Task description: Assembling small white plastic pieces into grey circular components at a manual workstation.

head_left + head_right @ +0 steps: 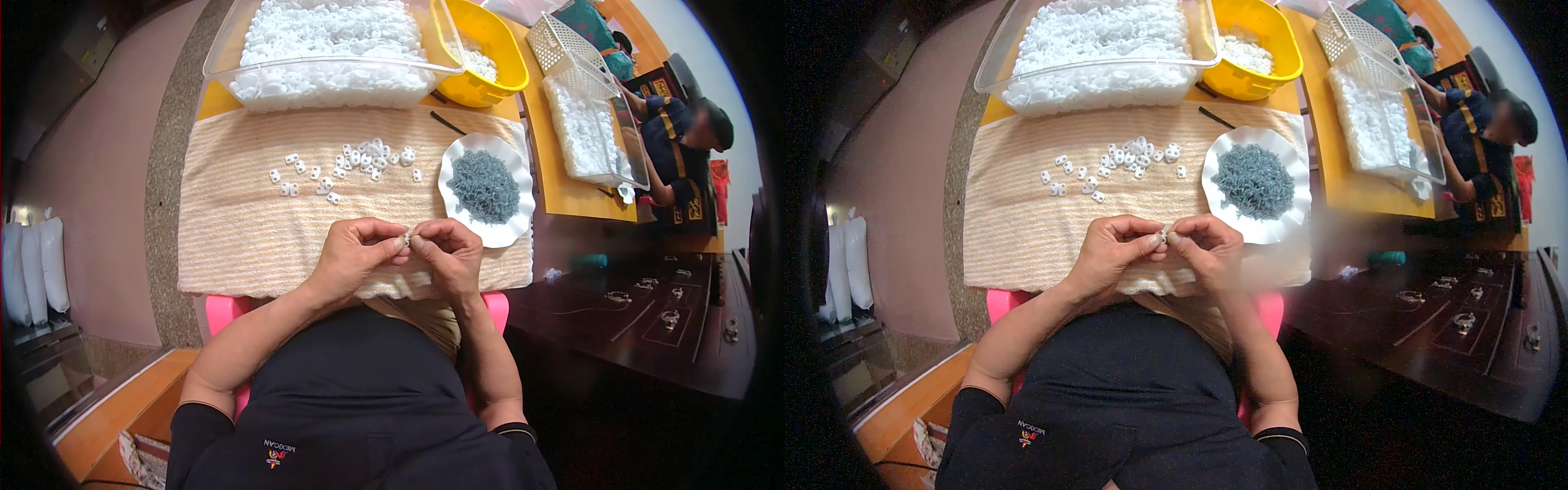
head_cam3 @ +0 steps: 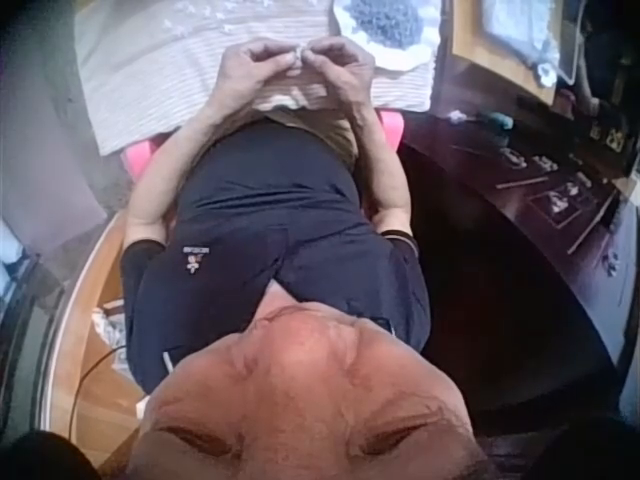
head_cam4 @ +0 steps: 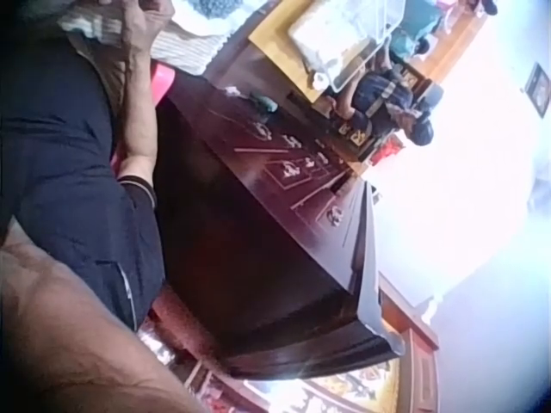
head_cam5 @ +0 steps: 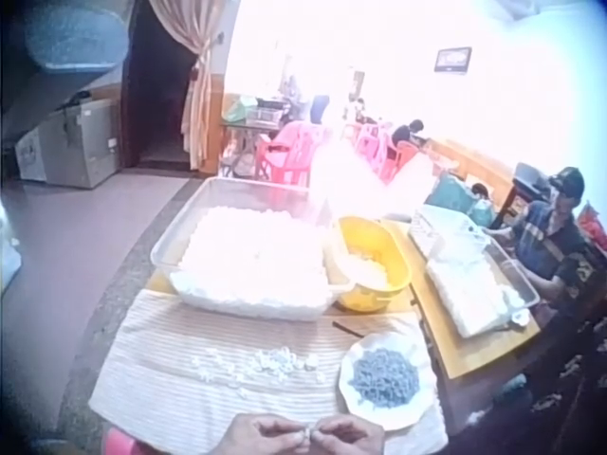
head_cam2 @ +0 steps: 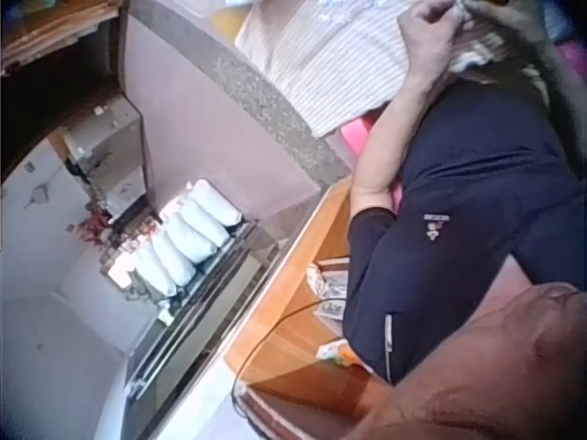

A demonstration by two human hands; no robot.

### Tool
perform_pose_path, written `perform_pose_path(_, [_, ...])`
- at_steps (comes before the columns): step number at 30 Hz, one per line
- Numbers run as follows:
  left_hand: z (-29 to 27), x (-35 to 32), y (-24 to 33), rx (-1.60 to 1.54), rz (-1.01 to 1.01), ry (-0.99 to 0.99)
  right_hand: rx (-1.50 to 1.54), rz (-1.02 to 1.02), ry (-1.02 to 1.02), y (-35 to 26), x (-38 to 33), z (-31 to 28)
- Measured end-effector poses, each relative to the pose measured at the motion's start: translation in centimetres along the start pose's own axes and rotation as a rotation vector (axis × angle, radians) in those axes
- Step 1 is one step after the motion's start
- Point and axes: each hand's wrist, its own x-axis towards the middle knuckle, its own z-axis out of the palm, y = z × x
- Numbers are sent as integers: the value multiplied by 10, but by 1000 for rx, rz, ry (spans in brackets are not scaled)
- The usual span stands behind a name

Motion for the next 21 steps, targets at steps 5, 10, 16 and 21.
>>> perform_pose_path(5, [-1, 1, -4, 29, 22, -12, 10, 19, -3, -2, 0, 1])
perform_pose_path(10, [-2, -1, -7, 74, 60, -18, -9, 74, -11, -7, 0, 4])
perform_pose_path(16, [2, -3, -11, 112, 112, 37, -93, 71, 6, -6, -2, 6])
perform_pose_path(21, [3, -4, -13, 116, 152, 53, -64, 101, 11, -12, -2, 12])
